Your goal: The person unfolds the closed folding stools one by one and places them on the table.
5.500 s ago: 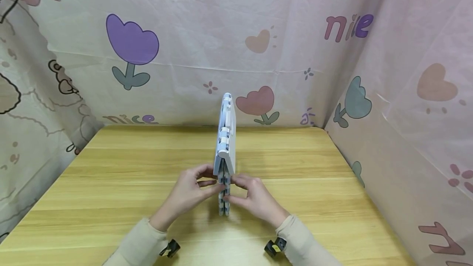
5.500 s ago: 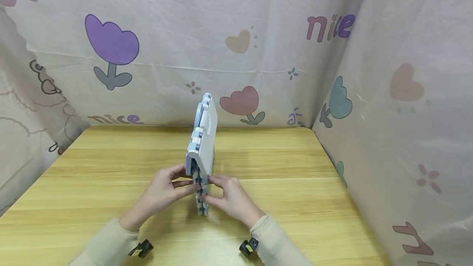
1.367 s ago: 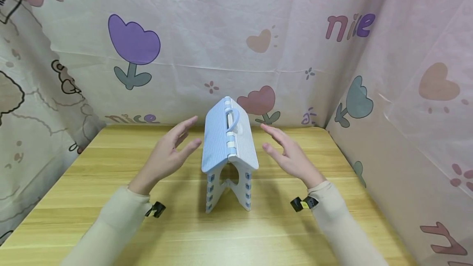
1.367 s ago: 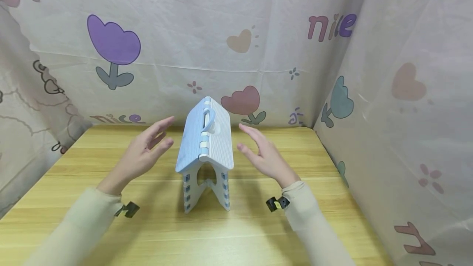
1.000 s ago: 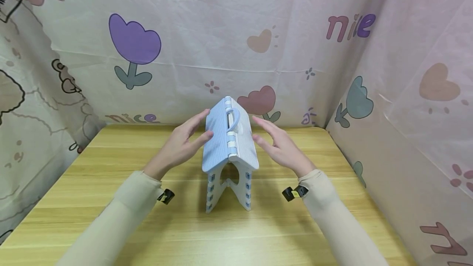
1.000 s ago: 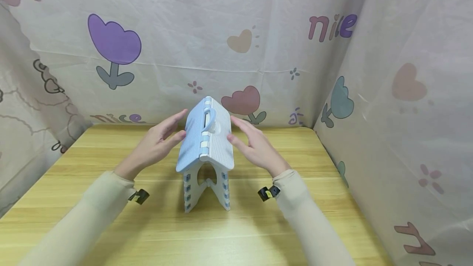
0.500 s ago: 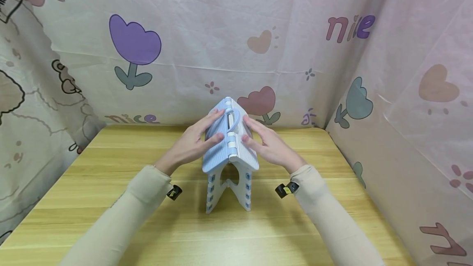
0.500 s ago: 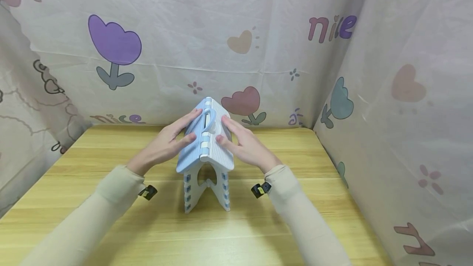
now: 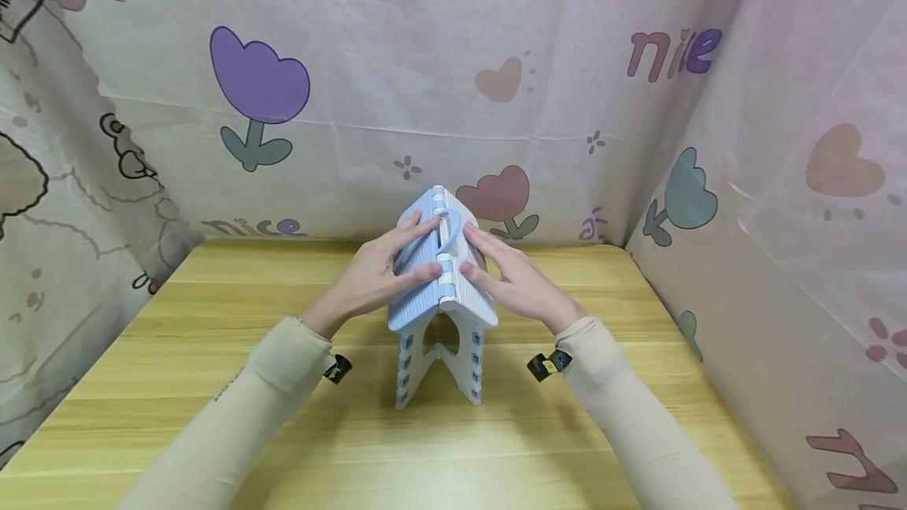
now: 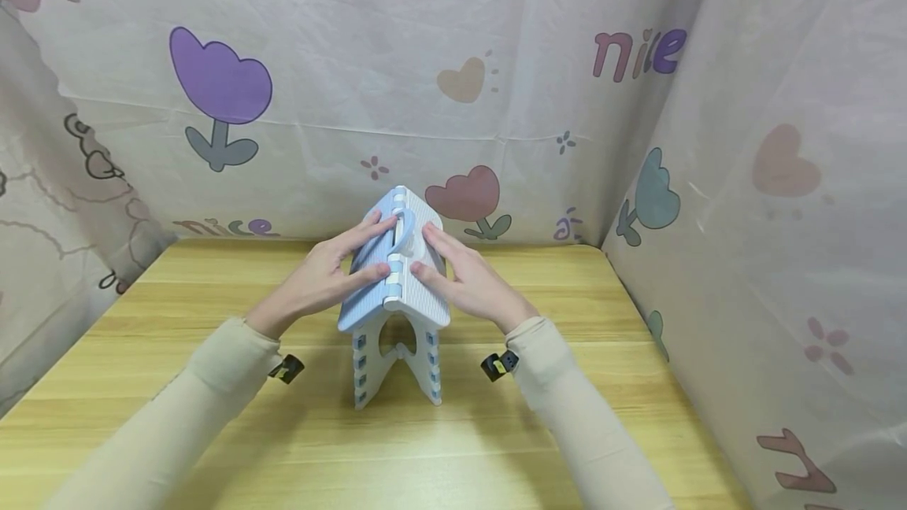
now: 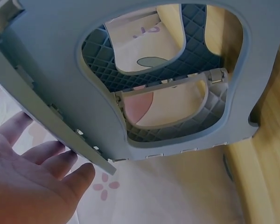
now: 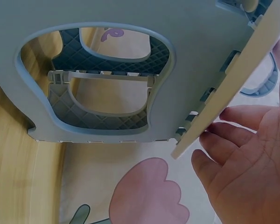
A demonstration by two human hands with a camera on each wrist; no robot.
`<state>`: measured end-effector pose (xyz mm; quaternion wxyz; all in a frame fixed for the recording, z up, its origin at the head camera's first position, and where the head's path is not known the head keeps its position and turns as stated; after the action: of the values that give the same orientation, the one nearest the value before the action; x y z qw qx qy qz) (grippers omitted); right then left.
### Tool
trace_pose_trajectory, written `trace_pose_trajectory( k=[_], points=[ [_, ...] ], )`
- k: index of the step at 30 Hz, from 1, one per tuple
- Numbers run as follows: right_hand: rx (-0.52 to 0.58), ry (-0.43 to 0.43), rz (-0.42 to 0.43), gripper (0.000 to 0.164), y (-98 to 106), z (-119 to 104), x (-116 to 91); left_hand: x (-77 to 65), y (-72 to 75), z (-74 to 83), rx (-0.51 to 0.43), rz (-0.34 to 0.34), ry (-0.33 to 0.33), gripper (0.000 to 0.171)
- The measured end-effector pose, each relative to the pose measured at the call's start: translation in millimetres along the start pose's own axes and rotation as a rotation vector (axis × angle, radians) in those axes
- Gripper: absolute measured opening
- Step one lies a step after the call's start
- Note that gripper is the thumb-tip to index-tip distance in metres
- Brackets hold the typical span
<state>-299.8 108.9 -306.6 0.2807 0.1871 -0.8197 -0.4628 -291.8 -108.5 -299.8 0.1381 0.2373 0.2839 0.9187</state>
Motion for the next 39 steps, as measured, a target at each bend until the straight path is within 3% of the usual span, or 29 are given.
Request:
trace_pose_trajectory(
  k=[8,18,33,39],
  points=[
    [-0.004,-0.007,0.004,0.077,2.4,0.7,-2.8,0.4,-1.2,0.5,0.022,-0.05,0.043,0.082],
    [-0.024,0.002,0.002,0.075,3.5,0.6,-2.6,-0.7,0.0,2.7,0.061,-0.053,0.052,0.088],
    [-0.046,-0.002,0.0,0.073,4.1,-0.5,-3.1,-3.4,6.7,1.4,0.107,-0.119,0.01,0.094],
    [-0.046,-0.01,-0.01,0.073,3.6,0.9,-2.2,-3.1,8.0,2.2,0.124,-0.124,0.022,0.095]
  ],
)
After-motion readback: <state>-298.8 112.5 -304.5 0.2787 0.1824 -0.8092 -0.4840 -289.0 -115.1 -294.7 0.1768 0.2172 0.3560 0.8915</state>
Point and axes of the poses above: each hand's wrist, its own x-axis towards the middle knuckle, its own y-axis out of the back of the hand, z = x × y, the point moved 6 cm from there along x, towards the middle knuckle, and after that the axes turned 10 degrees about -x, right-handed, at the moved point
